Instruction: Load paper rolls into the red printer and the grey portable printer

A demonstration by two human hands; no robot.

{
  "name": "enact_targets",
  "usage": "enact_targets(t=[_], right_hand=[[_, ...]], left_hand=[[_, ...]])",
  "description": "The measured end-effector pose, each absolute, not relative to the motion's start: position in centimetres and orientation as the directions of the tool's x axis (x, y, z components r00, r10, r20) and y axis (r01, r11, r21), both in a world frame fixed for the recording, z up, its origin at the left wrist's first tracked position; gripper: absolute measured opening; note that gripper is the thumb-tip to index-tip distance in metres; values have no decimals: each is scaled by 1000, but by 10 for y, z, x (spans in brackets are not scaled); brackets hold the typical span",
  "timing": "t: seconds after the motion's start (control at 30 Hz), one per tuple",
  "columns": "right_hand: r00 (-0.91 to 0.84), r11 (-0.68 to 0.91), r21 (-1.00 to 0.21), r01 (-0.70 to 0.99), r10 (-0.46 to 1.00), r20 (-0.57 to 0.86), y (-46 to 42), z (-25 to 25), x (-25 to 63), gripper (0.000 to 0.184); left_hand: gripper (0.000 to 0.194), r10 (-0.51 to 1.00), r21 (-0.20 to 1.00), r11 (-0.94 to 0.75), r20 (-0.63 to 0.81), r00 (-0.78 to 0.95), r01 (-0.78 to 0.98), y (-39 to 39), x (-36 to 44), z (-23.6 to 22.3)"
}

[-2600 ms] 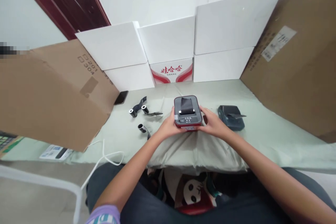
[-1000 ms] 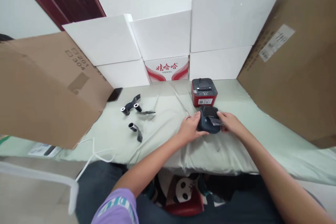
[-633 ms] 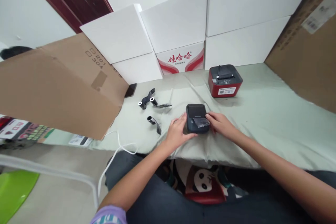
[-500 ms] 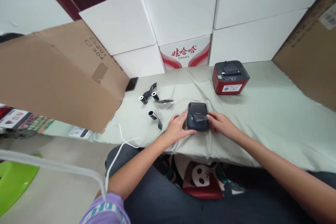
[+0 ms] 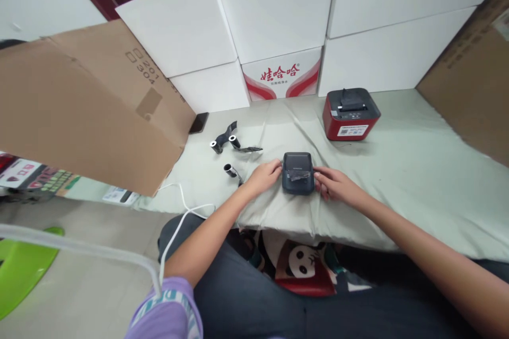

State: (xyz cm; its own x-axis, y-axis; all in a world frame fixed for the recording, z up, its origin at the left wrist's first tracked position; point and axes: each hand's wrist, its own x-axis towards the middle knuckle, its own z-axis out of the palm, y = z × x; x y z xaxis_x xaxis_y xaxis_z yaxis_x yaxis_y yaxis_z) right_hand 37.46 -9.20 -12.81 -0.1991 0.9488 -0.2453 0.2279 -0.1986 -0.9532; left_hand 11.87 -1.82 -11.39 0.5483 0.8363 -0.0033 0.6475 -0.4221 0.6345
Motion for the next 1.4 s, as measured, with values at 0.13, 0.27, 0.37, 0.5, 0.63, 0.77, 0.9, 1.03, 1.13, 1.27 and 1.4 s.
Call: enact_targets(t=[0.13, 0.27, 0.37, 0.5, 0.63, 0.77, 0.9, 1.03, 1.13, 1.27, 1.4], right_hand=[[-221, -218, -946, 241, 937, -272, -90, -125, 376, 52], [-221, -238, -940, 243, 930, -293, -89, -122, 375, 51], [-222, -239, -942, 234, 930, -292, -90, -120, 374, 50], [-222, -235, -943, 235, 932, -288, -91, -118, 374, 49], [-216, -248, -936, 248, 928, -303, -91, -116, 373, 50], [-220, -235, -934, 270, 929, -297, -89, -114, 373, 53], [-236, -207, -925, 320, 928, -289, -89, -112, 372, 47], [-256, -152, -914, 377, 931, -261, -89, -112, 372, 40], [-274, -100, -895, 435, 932, -237, -89, -113, 372, 38], [-282, -79, -864, 497, 927, -247, -89, -110, 372, 40], [-282, -96, -852, 514, 919, -274, -89, -105, 371, 43]], left_hand=[[27, 770, 708, -399, -87, 632, 583, -3, 115, -113], [22, 724, 791, -353, -108, 682, 500, 9, 112, -115], [18, 713, 832, -309, -118, 691, 460, 12, 113, -116], [16, 704, 871, -235, -154, 693, 432, 11, 114, -116], [14, 721, 880, -176, -190, 667, 441, 10, 115, -114], [15, 742, 887, -122, -216, 635, 445, 9, 117, -113], [17, 747, 888, -8, -300, 594, 459, 6, 121, -109], [17, 744, 880, 60, -354, 567, 471, 3, 125, -102], [18, 737, 873, 78, -376, 561, 482, 1, 127, -97], [19, 745, 857, 89, -396, 536, 508, -1, 130, -89], [20, 754, 835, 76, -406, 517, 545, -5, 132, -84]])
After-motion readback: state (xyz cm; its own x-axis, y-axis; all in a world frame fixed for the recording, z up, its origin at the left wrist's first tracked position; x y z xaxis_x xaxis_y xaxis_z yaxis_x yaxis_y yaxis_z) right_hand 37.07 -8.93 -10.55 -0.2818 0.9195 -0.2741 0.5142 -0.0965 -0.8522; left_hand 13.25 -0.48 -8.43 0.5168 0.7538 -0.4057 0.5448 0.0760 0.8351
